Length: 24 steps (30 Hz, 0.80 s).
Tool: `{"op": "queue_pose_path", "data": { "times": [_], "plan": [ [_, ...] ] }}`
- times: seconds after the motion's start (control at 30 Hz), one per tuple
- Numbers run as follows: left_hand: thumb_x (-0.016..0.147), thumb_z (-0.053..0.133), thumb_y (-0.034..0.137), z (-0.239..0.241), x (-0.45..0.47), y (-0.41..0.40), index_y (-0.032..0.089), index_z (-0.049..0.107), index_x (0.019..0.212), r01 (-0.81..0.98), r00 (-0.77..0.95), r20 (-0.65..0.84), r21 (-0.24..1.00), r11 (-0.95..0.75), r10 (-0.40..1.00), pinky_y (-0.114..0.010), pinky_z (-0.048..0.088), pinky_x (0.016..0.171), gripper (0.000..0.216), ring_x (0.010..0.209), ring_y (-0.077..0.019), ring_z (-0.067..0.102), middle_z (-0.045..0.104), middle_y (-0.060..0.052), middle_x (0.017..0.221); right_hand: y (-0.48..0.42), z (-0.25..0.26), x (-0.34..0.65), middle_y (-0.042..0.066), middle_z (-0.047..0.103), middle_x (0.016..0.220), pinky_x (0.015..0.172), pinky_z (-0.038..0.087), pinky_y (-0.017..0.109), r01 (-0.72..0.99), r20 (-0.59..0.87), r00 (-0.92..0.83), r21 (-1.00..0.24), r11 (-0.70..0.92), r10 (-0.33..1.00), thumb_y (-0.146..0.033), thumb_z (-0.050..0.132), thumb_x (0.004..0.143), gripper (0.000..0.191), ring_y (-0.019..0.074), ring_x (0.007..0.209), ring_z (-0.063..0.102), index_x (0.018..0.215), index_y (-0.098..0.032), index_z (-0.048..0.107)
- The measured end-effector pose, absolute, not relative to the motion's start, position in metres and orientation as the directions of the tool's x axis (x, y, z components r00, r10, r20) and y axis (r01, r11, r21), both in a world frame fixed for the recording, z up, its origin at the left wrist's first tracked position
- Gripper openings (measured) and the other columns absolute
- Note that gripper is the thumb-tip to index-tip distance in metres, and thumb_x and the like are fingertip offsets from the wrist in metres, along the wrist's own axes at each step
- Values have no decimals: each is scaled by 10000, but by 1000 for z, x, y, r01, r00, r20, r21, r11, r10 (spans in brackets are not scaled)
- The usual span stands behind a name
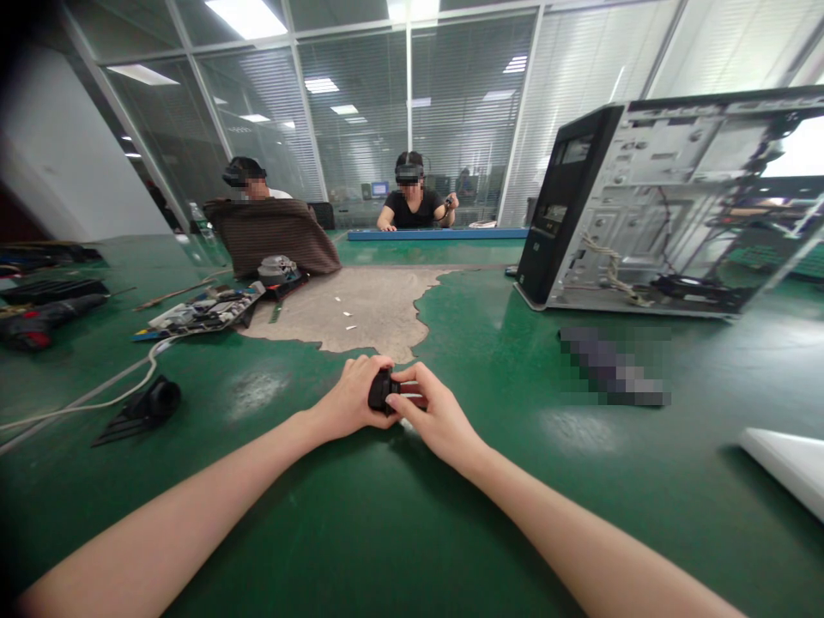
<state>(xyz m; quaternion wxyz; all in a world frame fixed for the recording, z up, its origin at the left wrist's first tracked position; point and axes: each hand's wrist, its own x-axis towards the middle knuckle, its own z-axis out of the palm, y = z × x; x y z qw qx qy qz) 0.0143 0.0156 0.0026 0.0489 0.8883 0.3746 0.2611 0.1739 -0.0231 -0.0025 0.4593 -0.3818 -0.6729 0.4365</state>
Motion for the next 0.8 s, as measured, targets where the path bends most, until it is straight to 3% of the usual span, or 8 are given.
{"op": "queue_pose_path", "data": {
  "times": [0.17,0.33,0.47,0.57,0.8],
  "plan": [
    [589,635,392,1,14,17,208,376,1056,635,585,427,287,-717,689,-346,317,761,565,862,-232,453,516,-45,965,-21,-3,174,50,529,1000,756,522,340,146,258,-271,-941,304,927,-250,520,789,233,173,923,556,1005,-209,443],
    [564,651,353,0,13,18,200,367,1059,635,595,429,268,-725,680,-338,321,749,591,847,-225,453,511,-43,956,-25,-1,175,20,536,962,873,469,359,129,308,-323,-922,364,895,-223,539,783,190,156,942,560,948,-225,444],
    [587,637,393,0,14,17,210,372,1053,636,580,438,283,-718,686,-342,315,761,566,851,-224,458,513,-38,948,-24,-3,174,22,532,967,803,501,330,102,323,-273,-927,361,906,-260,522,793,121,161,931,566,894,-221,467],
    [589,639,406,1,14,17,214,375,1059,636,579,428,297,-713,694,-348,311,769,572,872,-232,460,518,-43,973,-22,-4,173,33,526,985,733,523,315,111,292,-257,-938,328,921,-266,522,790,173,168,923,565,942,-222,454],
    [575,649,364,1,13,18,208,372,1060,642,588,416,281,-713,693,-343,323,756,580,864,-234,463,519,-45,973,-24,-3,176,27,536,980,838,484,348,120,298,-334,-928,353,894,-240,521,796,202,165,953,562,982,-229,445]
  ]
}}
